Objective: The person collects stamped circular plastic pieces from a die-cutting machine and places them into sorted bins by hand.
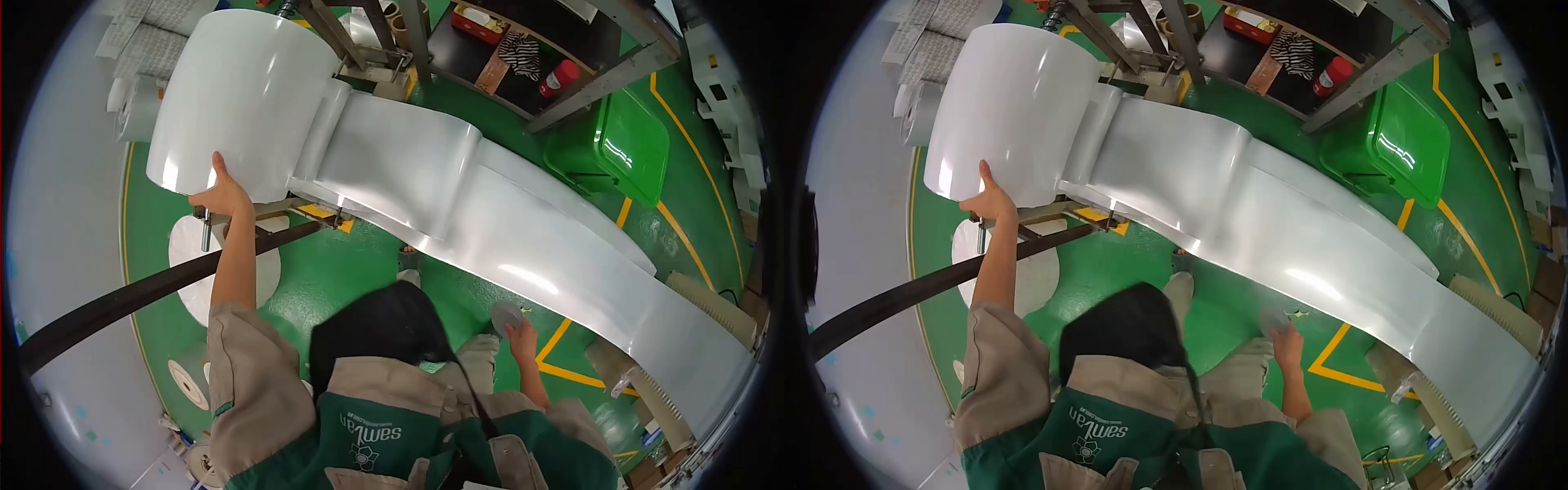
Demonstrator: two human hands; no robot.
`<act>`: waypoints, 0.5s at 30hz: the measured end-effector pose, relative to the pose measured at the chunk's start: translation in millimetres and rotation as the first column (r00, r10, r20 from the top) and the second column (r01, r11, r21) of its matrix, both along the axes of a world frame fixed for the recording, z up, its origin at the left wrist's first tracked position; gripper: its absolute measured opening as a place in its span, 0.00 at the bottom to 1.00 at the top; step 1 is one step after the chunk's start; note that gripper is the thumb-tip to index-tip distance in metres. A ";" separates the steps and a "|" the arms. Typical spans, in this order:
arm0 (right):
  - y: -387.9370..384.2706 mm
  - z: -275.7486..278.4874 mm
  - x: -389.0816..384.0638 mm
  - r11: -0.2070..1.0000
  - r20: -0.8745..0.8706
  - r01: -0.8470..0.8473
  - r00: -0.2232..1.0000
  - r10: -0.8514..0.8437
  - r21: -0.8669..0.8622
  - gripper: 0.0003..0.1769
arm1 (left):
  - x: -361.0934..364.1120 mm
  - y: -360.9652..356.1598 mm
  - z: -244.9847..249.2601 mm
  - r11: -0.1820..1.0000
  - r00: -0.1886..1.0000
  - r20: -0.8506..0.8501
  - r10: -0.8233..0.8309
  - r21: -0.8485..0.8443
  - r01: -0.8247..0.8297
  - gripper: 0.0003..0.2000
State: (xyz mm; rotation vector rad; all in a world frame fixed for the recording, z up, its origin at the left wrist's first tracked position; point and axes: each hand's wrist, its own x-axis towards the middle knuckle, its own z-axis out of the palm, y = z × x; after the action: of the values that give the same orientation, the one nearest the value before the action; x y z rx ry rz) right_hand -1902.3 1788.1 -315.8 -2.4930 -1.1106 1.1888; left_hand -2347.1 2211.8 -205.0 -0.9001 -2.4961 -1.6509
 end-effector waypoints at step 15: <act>-50.2 -28.2 26.7 0.987 -0.044 0.156 0.987 -0.154 0.046 0.24 | -1.2 -14.3 -36.6 0.998 0.988 -0.143 -0.065 -0.025 0.062 0.51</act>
State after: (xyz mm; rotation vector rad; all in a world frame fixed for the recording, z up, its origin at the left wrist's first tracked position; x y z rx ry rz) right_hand -1875.6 1737.9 -344.0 -2.4562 -0.9055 1.1482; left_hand -2348.3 2197.5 -241.5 -1.0711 -2.4176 -1.5195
